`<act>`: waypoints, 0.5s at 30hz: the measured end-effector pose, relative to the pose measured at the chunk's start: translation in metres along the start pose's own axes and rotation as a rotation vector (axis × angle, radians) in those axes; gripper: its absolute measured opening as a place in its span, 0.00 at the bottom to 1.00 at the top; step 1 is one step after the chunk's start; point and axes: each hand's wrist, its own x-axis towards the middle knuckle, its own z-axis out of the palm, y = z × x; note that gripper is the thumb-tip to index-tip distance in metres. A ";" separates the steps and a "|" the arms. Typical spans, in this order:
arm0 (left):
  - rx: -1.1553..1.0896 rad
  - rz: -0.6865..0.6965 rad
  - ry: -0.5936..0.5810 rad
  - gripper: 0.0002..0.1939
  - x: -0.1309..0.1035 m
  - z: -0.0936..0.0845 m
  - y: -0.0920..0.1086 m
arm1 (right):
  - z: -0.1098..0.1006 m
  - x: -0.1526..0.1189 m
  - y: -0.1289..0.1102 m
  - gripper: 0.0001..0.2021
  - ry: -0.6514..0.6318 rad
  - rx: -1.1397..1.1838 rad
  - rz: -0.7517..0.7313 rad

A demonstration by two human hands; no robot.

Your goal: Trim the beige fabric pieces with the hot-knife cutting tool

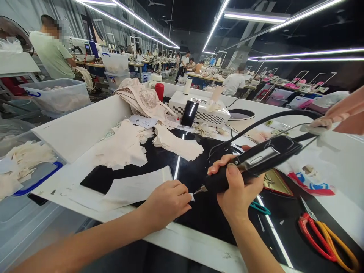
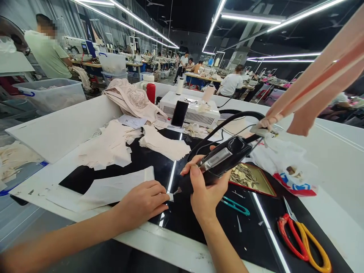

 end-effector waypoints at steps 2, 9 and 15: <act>0.002 -0.015 -0.034 0.05 0.003 0.004 0.001 | 0.000 -0.001 0.001 0.24 -0.015 0.014 0.008; -0.010 -0.010 -0.066 0.11 0.006 0.011 -0.002 | 0.000 -0.004 0.005 0.22 -0.064 0.010 -0.007; 0.040 0.005 -0.049 0.11 0.003 0.024 0.001 | -0.003 -0.009 0.002 0.26 0.006 -0.018 0.064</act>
